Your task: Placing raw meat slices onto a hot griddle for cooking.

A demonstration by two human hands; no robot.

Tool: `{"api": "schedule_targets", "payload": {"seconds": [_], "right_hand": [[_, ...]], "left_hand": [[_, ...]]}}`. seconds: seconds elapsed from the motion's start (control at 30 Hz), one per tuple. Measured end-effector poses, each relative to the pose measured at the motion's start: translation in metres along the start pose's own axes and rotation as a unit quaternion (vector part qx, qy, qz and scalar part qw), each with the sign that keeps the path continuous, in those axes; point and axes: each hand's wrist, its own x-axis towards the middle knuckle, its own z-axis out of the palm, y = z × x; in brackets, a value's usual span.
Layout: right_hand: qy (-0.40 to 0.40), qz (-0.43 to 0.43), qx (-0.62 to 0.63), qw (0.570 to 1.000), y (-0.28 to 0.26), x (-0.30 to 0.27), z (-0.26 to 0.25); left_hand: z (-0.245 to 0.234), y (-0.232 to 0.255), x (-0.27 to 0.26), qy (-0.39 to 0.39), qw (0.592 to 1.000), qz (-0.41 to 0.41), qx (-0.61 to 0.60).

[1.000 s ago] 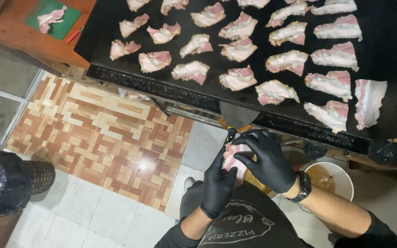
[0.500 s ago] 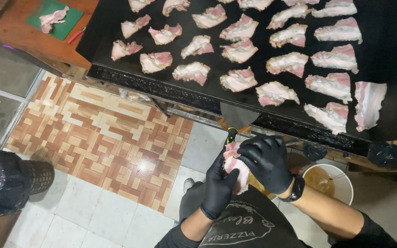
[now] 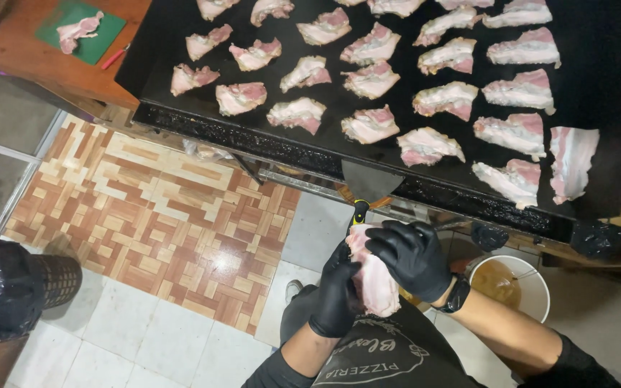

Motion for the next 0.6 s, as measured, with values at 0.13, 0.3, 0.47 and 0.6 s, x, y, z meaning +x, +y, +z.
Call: {"api": "schedule_targets", "payload": {"seconds": [0.13, 0.3, 0.47, 0.6], "right_hand": [[-0.009, -0.029, 0.038, 0.999, -0.003, -0.015, 0.005], [0.028, -0.022, 0.165, 0.986, -0.009, -0.021, -0.038], [0.03, 0.15, 0.257, 0.954, 0.055, -0.024, -0.081], [-0.049, 0.243, 0.146, 0.958, 0.144, 0.009, -0.143]], "left_hand": [[-0.035, -0.011, 0.008, -0.039, 0.97, -0.091, -0.22], [-0.005, 0.024, 0.011, 0.099, 0.995, -0.024, -0.018], [-0.031, 0.027, 0.017, 0.154, 0.987, 0.01, 0.038], [-0.032, 0.038, 0.015, 0.202, 0.975, 0.024, 0.089]]}}
